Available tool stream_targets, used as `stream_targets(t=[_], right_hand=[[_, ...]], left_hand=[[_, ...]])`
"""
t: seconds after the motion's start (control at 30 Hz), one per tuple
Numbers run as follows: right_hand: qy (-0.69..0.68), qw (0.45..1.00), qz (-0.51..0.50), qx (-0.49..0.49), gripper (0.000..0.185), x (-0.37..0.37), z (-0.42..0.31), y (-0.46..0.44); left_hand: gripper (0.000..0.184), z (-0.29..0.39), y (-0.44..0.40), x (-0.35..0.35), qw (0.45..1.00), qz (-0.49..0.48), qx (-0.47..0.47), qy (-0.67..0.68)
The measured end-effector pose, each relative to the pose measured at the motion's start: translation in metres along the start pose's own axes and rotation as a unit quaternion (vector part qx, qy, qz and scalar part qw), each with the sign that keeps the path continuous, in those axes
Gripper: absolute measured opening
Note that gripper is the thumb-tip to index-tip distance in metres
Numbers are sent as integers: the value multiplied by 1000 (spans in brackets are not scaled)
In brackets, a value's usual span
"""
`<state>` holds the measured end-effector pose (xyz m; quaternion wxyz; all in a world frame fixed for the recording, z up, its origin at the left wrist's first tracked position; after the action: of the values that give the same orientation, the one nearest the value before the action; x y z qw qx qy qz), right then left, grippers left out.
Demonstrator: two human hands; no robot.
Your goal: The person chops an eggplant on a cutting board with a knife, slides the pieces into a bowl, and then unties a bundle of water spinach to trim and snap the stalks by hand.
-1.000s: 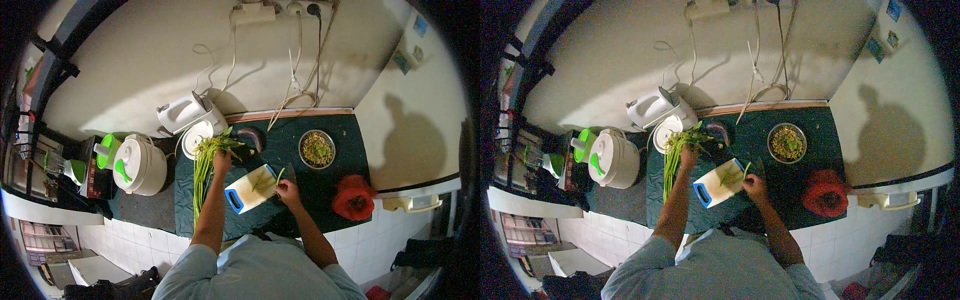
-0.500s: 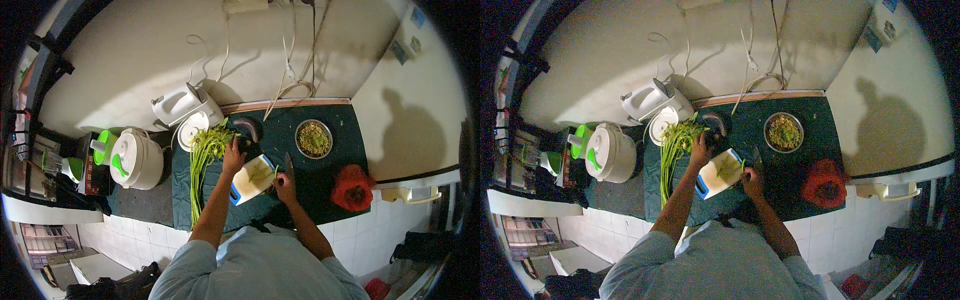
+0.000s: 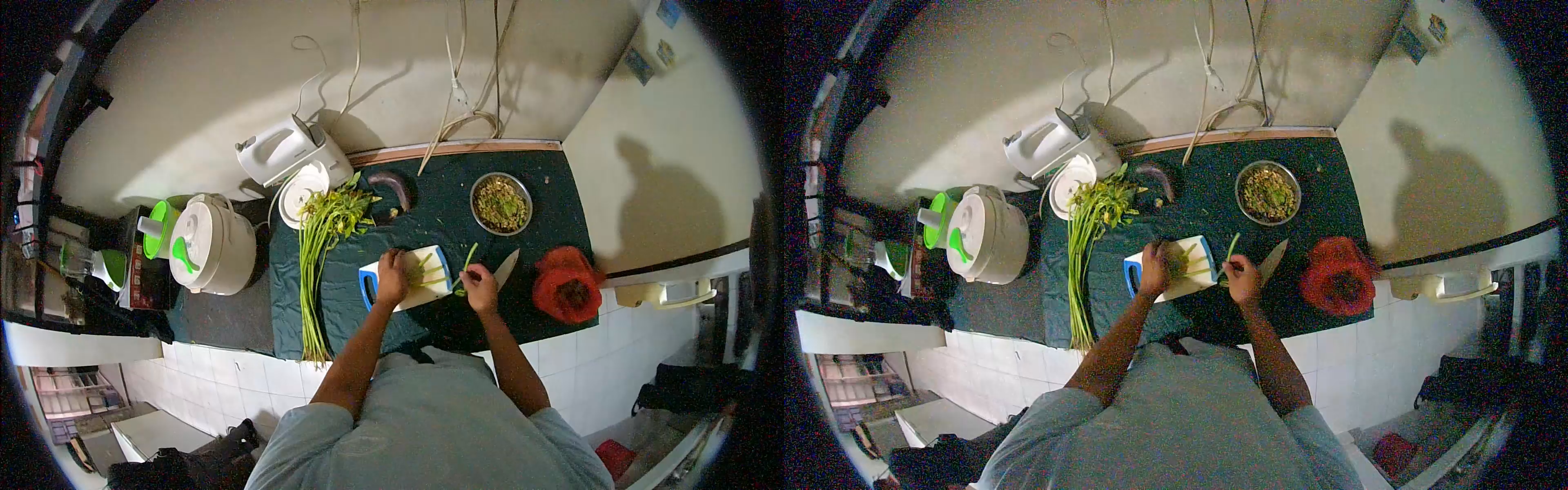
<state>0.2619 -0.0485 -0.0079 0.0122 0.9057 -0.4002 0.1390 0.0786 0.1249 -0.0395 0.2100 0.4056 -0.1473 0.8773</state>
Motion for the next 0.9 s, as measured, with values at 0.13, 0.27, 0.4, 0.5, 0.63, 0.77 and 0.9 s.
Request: stream_targets(t=[0.13, 0.27, 0.4, 0.5, 0.63, 0.77, 0.9], right_hand=[[-42, 995, -96, 1, 21, -15, -27, -3], [-15, 988, -155, 12, 21, -31, -56, 1], [15, 983, -179, 31, 21, -41, -58, 8], [-9, 983, -178, 48, 22, -42, -56, 14], [-34, 980, -198, 6, 23, -24, -89, 24], [-85, 977, -197, -2, 23, -6, -112, 26], [-76, 972, -224, 5, 18, -9, -122, 22]], left_hand=[[34, 15, 7, 5, 999, -16, -26, 44], [26, 31, 7, 29, 946, -165, 100, 261], [21, 68, 20, 52, 906, -285, 38, 310], [20, 76, 33, 46, 877, -366, 58, 305], [18, 95, 44, 66, 867, -377, 66, 320], [22, 105, 47, 80, 824, -339, 85, 447], [28, 114, 43, 94, 844, -278, 94, 448]])
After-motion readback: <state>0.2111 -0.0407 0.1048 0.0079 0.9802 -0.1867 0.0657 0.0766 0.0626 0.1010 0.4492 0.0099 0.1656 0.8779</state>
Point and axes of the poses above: each hand's wrist, its own y-axis away from the middle knuckle, its own x-axis out of the back of the hand, z = x × y, the point moved 5 cm from there along -y, towards the middle knuckle, and after that the axes turned 12 degrees about x, right-handed, at the moved point
